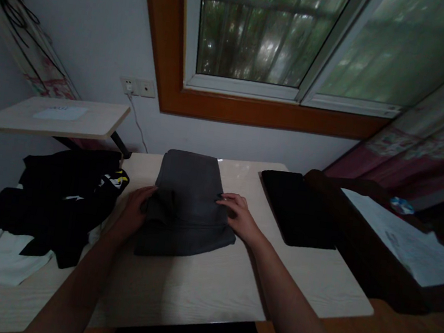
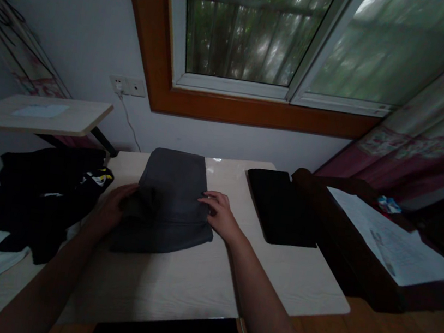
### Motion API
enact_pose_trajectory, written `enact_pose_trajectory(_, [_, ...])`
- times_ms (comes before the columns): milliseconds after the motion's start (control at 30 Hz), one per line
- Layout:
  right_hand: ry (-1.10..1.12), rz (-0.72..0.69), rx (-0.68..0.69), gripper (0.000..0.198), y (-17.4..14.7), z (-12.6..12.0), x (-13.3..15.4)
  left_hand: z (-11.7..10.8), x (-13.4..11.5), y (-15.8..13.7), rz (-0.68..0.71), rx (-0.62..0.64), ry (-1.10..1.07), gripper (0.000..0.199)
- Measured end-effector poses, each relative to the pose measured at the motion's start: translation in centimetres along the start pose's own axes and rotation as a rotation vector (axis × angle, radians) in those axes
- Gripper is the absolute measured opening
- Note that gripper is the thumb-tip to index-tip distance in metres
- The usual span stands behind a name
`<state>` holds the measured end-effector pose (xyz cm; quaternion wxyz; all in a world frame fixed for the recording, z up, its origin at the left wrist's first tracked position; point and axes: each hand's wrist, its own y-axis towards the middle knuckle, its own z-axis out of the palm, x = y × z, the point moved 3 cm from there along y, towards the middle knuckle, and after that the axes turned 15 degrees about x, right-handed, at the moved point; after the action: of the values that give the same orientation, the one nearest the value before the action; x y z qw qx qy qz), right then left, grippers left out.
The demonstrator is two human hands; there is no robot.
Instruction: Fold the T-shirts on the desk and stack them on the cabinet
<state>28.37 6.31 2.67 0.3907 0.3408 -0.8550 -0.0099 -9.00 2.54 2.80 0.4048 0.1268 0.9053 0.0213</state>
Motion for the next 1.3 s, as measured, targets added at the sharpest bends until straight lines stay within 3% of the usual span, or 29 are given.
enact_pose_trajectory(133, [0.081, -0.075, 0.099, 0.030, 0.2, -0.3, 0.0, 0.0, -0.1, 0.0, -0.049, 0.066, -0.113, 0.065])
enact_pose_trajectory(300, [0.272, -0.036, 0.068, 0.014, 0.9, -0.6, -0.3, -0.4, -0.6, 1.5, -0.083, 0.128, -0.194, 0.071])
enact_pose_trajectory(367, [0.361, 0.015, 0.036, 0.016, 1.4, -0.5, -0.6, -0.8, -1.0, 2.4, -0.057, 0.146, -0.196, 0.061])
enact_pose_trajectory(467, [0.493, 0.131, -0.038, 0.024, 2.4, -0.1, -1.5, -1.1, -1.2, 4.1, -0.037, 0.163, -0.196, 0.032])
enact_pose_trajectory(567, [0.575, 0.241, -0.139, 0.032, 3.6, 0.3, -2.5, -0.9, -0.5, 5.4, -0.151, 0.093, -0.174, 0.030])
enact_pose_trajectory(667, [0.507, 0.296, -0.249, 0.034, 4.5, 0.2, -2.9, -0.4, 0.8, 6.0, -0.240, -0.046, -0.123, 0.030])
enact_pose_trajectory(800, [0.269, 0.345, -0.279, 0.039, 4.8, -0.1, -2.5, 0.4, 2.2, 5.8, -0.207, -0.160, -0.141, 0.038])
enact_pose_trajectory(1033, [-0.073, 0.368, -0.144, 0.050, 3.8, 0.5, -1.9, 0.1, 1.6, 3.6, -0.322, -0.030, -0.161, 0.073])
enact_pose_trajectory(1300, [0.032, 0.359, -0.011, 0.053, 2.4, 0.5, -1.6, -0.3, 0.6, 1.8, -0.348, 0.097, -0.203, 0.088])
